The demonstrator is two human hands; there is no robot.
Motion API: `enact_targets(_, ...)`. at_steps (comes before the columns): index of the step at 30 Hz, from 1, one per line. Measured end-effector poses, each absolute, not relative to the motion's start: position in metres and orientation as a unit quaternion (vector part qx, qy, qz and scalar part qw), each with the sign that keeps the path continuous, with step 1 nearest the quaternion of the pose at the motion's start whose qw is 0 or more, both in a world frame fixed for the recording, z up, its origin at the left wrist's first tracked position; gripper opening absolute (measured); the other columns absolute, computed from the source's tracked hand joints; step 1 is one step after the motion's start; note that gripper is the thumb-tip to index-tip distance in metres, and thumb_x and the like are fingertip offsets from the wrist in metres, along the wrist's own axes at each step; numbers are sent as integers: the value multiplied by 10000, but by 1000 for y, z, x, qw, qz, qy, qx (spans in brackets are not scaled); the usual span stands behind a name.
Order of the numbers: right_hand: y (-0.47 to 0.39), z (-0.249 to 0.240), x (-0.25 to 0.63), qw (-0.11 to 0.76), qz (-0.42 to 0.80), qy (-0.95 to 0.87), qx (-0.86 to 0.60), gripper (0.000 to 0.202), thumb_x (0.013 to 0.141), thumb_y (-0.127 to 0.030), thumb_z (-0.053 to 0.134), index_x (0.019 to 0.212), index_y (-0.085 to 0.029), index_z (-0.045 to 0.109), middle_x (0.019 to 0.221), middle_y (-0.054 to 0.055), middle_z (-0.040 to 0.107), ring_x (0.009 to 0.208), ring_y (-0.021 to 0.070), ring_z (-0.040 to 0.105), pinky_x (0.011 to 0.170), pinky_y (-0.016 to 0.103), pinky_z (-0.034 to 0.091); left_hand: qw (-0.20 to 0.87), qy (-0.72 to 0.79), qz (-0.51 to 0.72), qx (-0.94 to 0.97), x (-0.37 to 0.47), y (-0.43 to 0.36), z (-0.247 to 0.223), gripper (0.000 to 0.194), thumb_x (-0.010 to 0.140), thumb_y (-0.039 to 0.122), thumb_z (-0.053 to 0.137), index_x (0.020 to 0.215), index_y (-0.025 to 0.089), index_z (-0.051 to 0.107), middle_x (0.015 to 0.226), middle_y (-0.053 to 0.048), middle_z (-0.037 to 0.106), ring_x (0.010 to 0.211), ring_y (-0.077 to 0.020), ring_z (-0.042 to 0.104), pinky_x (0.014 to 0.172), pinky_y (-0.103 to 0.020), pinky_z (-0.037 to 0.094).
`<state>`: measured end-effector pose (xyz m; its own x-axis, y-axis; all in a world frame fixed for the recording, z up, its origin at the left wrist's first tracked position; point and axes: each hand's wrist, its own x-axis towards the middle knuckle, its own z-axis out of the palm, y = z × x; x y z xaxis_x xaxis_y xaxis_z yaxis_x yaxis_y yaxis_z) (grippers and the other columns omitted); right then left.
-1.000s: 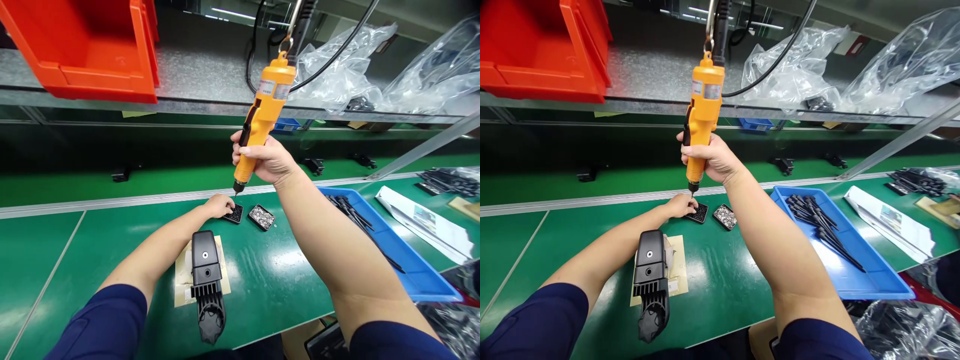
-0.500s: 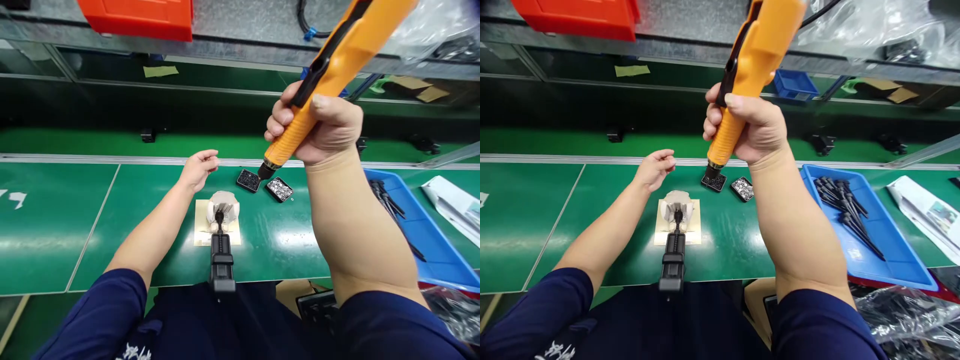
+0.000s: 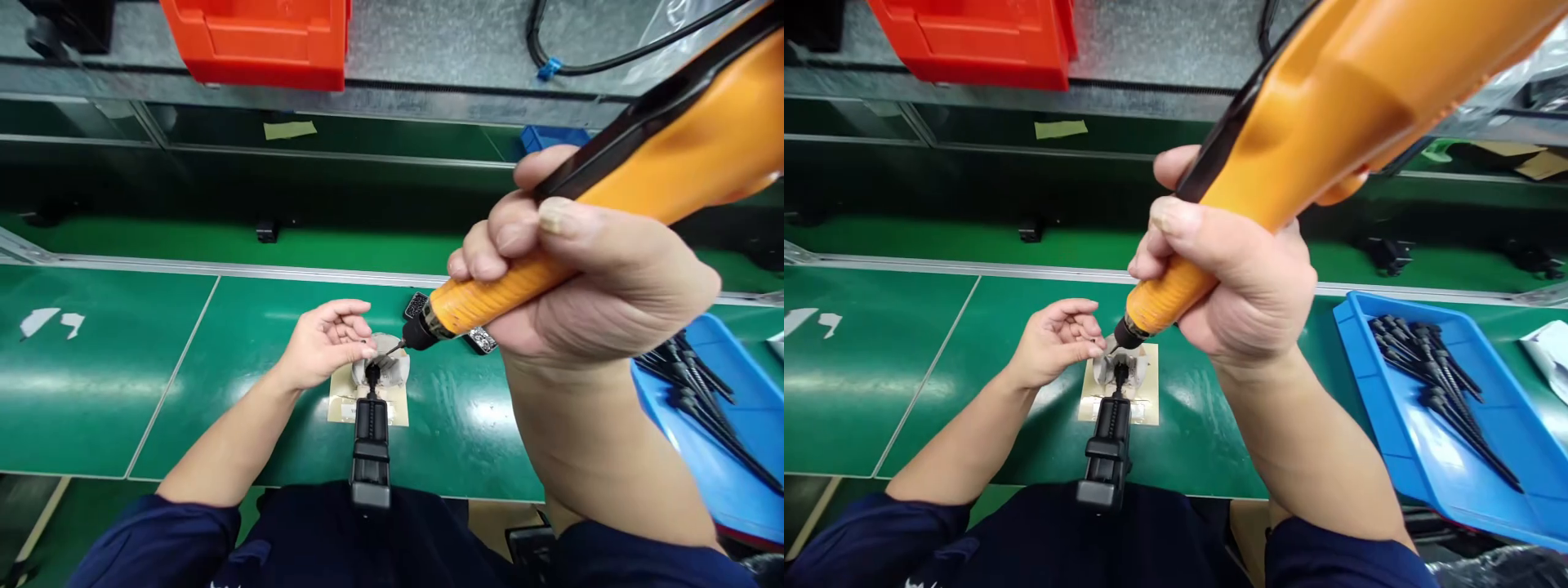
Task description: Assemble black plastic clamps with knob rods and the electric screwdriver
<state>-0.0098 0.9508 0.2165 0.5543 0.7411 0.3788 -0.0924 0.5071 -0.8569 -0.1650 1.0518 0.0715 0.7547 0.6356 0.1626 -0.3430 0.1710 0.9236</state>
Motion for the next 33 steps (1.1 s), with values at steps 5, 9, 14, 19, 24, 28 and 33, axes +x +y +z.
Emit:
enact_targets(5, 944, 219, -10, 783, 287, -395, -385, 169, 624, -280, 785, 768, -301, 700, 549, -55, 570, 483, 166, 557, 483, 334, 485, 637, 96, 387, 660, -169, 1035, 71, 715, 676, 78, 870, 1307, 235, 573, 1087, -19, 653, 695, -97, 738, 727, -190, 641)
enact_targets(9, 946, 213, -10, 779, 296, -412, -369, 242, 655, -310, 845, 830, -255, 689, 584, -53, 564, 481, 152, 582, 509, 323, 514, 548, 56, 401, 732, -171, 1033, 73, 737, 759, 111, 831, 1404, 286, 520, 1094, -29, 676, 730, -92, 735, 762, -197, 634)
enact_targets(14, 946, 210, -10, 778, 294, -417, -366, 265, 666, -344, 857, 847, -248, 689, 604, -38, 573, 493, 164, 589, 520, 341, 517, 498, 41, 396, 771, -172, 1032, 79, 720, 792, 161, 817, 1435, 255, 508, 1029, -54, 717, 724, -111, 725, 752, -228, 632)
enact_targets(19, 945, 211, -13, 780, 291, -409, -373, 268, 649, -347, 860, 824, -244, 686, 584, -40, 555, 474, 156, 561, 502, 335, 496, 449, 16, 398, 800, -170, 1031, 86, 695, 831, 179, 786, 1451, 242, 477, 1009, -63, 730, 724, -114, 726, 745, -224, 627)
enact_targets(24, 944, 212, -16, 789, 285, -380, -390, 257, 605, -311, 872, 783, -245, 699, 605, -44, 570, 467, 133, 525, 493, 323, 479, 370, 16, 407, 835, -170, 1030, 93, 561, 852, 141, 739, 1374, 186, 538, 1133, -111, 717, 790, -121, 737, 778, -211, 634)
enact_targets(28, 945, 212, -17, 801, 284, -364, -380, 188, 613, -252, 830, 757, -231, 711, 585, -53, 557, 446, 122, 516, 472, 304, 468, 296, 25, 420, 857, -170, 1024, 100, 450, 883, 81, 644, 1318, 179, 584, 1251, -118, 675, 848, -119, 728, 855, -254, 642)
enact_targets(33, 946, 211, -14, 810, 275, -361, -372, 205, 614, -268, 838, 764, -227, 706, 579, -56, 553, 442, 117, 524, 448, 279, 453, 431, 61, 425, 794, -168, 1013, 91, 391, 864, 107, 678, 1243, 195, 637, 1225, -118, 663, 961, -168, 718, 826, -271, 643)
